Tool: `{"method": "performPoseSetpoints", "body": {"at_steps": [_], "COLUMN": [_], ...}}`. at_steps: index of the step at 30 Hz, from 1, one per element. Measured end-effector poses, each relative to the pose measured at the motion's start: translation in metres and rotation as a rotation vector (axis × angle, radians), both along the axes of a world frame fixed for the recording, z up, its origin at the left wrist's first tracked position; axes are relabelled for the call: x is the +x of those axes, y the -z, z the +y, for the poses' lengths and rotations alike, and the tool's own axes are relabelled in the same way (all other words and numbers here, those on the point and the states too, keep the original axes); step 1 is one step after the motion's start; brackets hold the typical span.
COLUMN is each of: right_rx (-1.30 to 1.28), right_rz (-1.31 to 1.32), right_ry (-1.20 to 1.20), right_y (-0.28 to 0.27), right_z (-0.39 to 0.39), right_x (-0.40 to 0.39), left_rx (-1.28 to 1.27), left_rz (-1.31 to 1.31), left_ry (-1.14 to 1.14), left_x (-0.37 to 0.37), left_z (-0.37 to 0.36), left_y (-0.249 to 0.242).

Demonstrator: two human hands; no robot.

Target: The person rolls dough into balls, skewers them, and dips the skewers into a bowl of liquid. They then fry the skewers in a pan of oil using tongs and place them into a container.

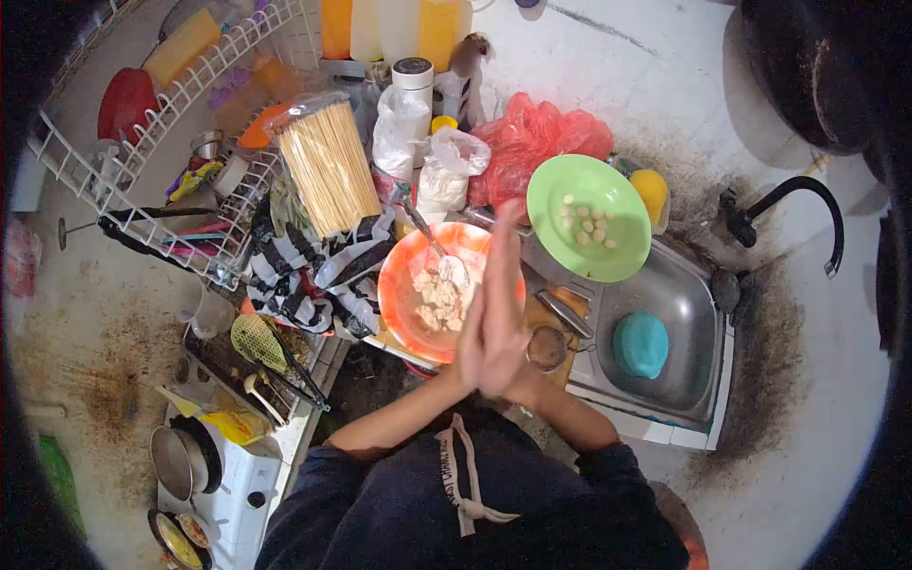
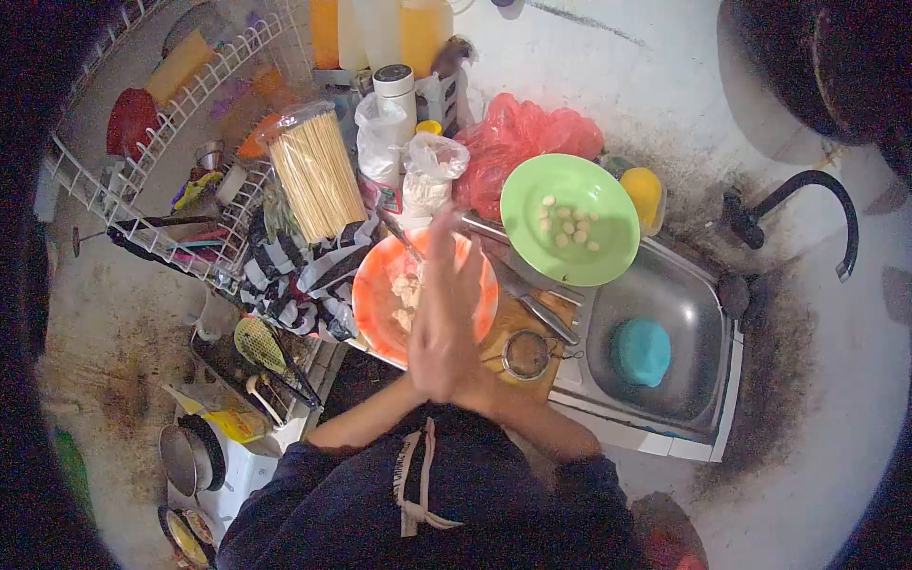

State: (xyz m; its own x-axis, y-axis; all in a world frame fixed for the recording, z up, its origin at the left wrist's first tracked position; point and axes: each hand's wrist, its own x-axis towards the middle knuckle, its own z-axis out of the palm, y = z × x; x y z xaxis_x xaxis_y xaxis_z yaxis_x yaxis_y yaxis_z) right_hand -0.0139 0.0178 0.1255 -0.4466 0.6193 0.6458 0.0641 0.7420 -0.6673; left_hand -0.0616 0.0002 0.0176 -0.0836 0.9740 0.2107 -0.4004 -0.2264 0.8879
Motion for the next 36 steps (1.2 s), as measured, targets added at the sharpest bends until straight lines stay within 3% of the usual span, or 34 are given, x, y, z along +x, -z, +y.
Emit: {"method": "performPoseSetpoints", "body": {"at_steps": [1,2,3,4,5,6,7,8,10,11,12,14,16,17,18,20,21,22,23,24,26,27,28,30,32,33,34,36], "right_rx": [0.140,0.139,0.197,0.254,0.254,0.193,0.136,0.139,-0.477,-0.528,-0.526,-0.562,-0.506,-0.663,-0.818,-0.781,-0.573,-0.368,-0.373,-0.177,0.219,0.219,0.168,0.072,-0.019,0.187,-0.053,0.175], "right_rz": [-0.099,-0.097,-0.084,-0.073,-0.072,-0.053,-0.033,-0.033,0.423,0.424,0.426,0.178,0.206,0.233,0.259,0.369,0.340,0.310,0.309,0.212,0.023,0.024,0.037,0.061,0.083,0.167,-0.051,0.049], "right_ry": [0.123,0.128,-0.014,-0.160,-0.161,-0.012,0.137,0.136,-0.230,-0.309,-0.306,-0.387,-0.382,-0.390,-0.396,-0.358,-0.306,-0.250,-0.247,-0.219,-0.162,-0.165,-0.126,-0.041,0.044,0.057,0.128,-0.221], "right_y": [0.021,0.034,0.043,0.049,0.050,0.048,0.045,0.024,-0.016,0.002,0.010,0.024,0.035,0.031,0.026,0.006,-0.004,-0.008,0.000,0.016,0.032,0.036,0.029,0.009,-0.004,0.002,0.003,0.036], "right_z": [-0.007,-0.008,-0.009,-0.008,0.003,0.021,0.031,0.023,-0.002,0.000,-0.008,-0.027,-0.022,-0.013,-0.006,-0.007,-0.008,-0.009,-0.010,-0.012,-0.014,-0.013,-0.012,-0.004,0.007,0.009,-0.011,-0.013], "right_x": [-0.008,-0.005,-0.001,0.003,0.003,0.002,0.001,-0.002,-0.004,-0.002,0.000,0.001,-0.002,0.001,0.001,-0.001,0.001,0.002,0.003,0.001,-0.006,-0.004,-0.002,0.002,0.004,-0.008,-0.007,0.000], "left_rx": [-0.003,0.138,0.278,0.278,0.273,0.266,0.204,0.208,0.357,0.382,0.384,0.368,0.378,0.388,0.426,0.592,0.595,0.384,0.166,0.162,0.254,0.265,0.263,0.181,0.066,0.069,0.073,0.077], "left_rz": [0.002,-0.184,-0.370,-0.369,-0.439,-0.510,-0.370,-0.371,0.346,0.606,0.606,0.285,0.181,0.080,0.163,0.504,0.506,0.289,0.071,0.071,-0.252,-0.448,-0.448,-0.245,-0.217,-0.208,-0.198,-0.190], "left_ry": [0.004,-0.021,-0.047,-0.047,0.010,0.068,0.076,0.076,-0.107,-0.223,-0.219,-0.343,-0.314,-0.274,-0.190,-0.238,-0.241,-0.238,-0.229,-0.228,-0.157,-0.091,-0.094,0.061,0.153,0.111,0.071,0.029], "left_x": [-0.008,-0.019,-0.024,-0.023,-0.022,-0.019,-0.013,-0.010,-0.007,-0.018,-0.023,-0.030,-0.030,-0.030,-0.021,-0.017,-0.016,-0.014,-0.012,-0.014,-0.023,-0.023,-0.021,-0.015,-0.011,-0.014,-0.017,-0.019], "left_z": [0.001,0.005,0.006,0.002,-0.002,-0.006,-0.008,-0.008,-0.009,-0.004,0.003,0.009,0.002,-0.001,-0.006,0.001,0.000,-0.002,-0.005,-0.005,-0.001,-0.003,-0.005,-0.010,-0.014,-0.012,-0.010,-0.010], "left_y": [-0.020,-0.058,-0.084,-0.090,-0.094,-0.095,-0.079,-0.076,-0.072,-0.071,-0.072,-0.098,-0.104,-0.105,-0.095,-0.071,-0.067,-0.070,-0.073,-0.079,-0.094,-0.097,-0.095,-0.086,-0.080,-0.080,-0.089,-0.098]}}
